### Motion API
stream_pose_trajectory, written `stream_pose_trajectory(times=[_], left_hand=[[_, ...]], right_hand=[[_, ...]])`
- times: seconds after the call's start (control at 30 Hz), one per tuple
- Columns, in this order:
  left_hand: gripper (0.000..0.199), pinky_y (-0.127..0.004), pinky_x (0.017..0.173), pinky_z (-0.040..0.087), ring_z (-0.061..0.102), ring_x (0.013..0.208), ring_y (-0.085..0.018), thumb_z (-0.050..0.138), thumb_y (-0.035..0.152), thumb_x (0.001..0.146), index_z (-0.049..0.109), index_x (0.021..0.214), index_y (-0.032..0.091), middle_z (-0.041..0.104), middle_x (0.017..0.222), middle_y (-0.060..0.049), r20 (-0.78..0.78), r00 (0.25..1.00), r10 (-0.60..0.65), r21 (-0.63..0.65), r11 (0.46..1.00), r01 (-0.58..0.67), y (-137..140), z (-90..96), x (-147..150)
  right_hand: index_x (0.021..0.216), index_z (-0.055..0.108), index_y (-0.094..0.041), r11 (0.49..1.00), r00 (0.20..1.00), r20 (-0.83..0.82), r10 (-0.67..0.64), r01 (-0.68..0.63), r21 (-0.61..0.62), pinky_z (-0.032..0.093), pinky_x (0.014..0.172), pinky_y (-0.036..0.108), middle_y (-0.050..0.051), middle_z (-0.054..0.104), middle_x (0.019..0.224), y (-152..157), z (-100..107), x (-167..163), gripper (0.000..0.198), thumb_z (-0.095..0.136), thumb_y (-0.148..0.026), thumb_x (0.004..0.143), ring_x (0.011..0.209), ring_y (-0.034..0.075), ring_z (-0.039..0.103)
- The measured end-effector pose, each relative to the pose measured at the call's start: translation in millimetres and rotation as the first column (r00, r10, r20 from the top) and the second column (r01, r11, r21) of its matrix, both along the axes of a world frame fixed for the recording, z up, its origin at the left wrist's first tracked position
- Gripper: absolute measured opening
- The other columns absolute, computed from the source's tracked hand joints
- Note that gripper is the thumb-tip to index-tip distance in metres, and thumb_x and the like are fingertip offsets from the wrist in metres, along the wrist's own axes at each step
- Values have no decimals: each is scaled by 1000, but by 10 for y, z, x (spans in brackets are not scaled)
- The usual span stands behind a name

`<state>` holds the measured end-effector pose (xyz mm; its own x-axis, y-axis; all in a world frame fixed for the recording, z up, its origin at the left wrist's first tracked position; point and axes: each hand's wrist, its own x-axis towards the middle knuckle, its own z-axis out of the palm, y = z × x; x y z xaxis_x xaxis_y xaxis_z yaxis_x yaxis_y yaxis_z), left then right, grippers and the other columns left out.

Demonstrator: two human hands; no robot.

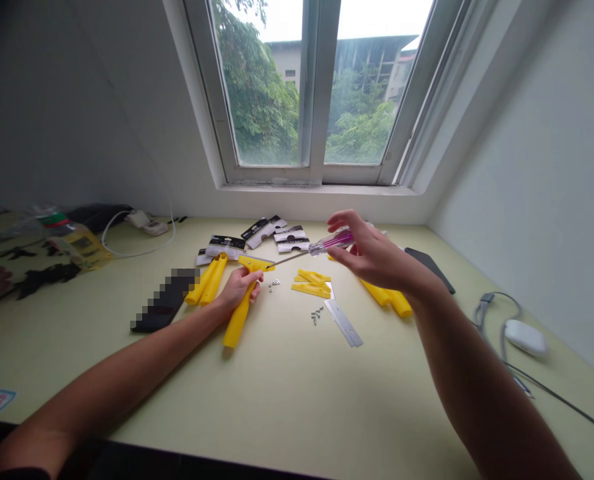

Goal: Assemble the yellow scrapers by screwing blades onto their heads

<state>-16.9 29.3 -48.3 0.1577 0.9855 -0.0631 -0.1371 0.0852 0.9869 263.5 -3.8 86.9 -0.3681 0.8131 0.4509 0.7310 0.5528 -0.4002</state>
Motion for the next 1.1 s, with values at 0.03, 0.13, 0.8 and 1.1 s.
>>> stream_pose_trajectory(times=[0.03, 0.13, 0.8, 1.1], left_hand=[[32, -18, 33, 32, 41, 34, -7, 70, 41, 71, 50, 70, 16, 44, 44, 6, 2, 1000, 3, -2, 1000, -3, -3, 6, 2], [33, -19, 32, 32, 41, 34, -7, 71, 41, 70, 50, 70, 16, 45, 44, 6, -5, 1000, -15, -3, 1000, 15, -5, 7, 5], [31, -18, 32, 33, 41, 34, -7, 70, 38, 71, 48, 70, 17, 45, 46, 6, -16, 999, 29, -21, 999, -29, -1, 21, 35], [27, -18, 33, 33, 40, 34, -7, 65, 38, 75, 49, 72, 16, 45, 43, 5, -11, 999, -36, -15, 999, 36, -2, 10, 3]], right_hand=[[113, 48, -24, 999, 999, -2, 35, -35, -4, 54, 69, 35, 9, 71, 99, 11, 0, 18, 36, 54, -47, 87, 83, 24, 69], [106, 53, -24, 999, 999, 34, 9, -11, 47, 53, 66, 33, 7, 73, 90, 33, 7, 47, 32, 56, -48, 86, 79, 23, 70], [84, 59, -23, 951, 959, -246, -141, 200, 234, 53, 57, 34, 5, 71, 72, -172, 108, -137, 31, 61, -54, 81, 66, 24, 70], [84, 58, -24, 972, 964, -220, -152, 186, 143, 53, 56, 34, 5, 72, 72, -45, 1, -125, 32, 57, -56, 83, 65, 24, 70]])
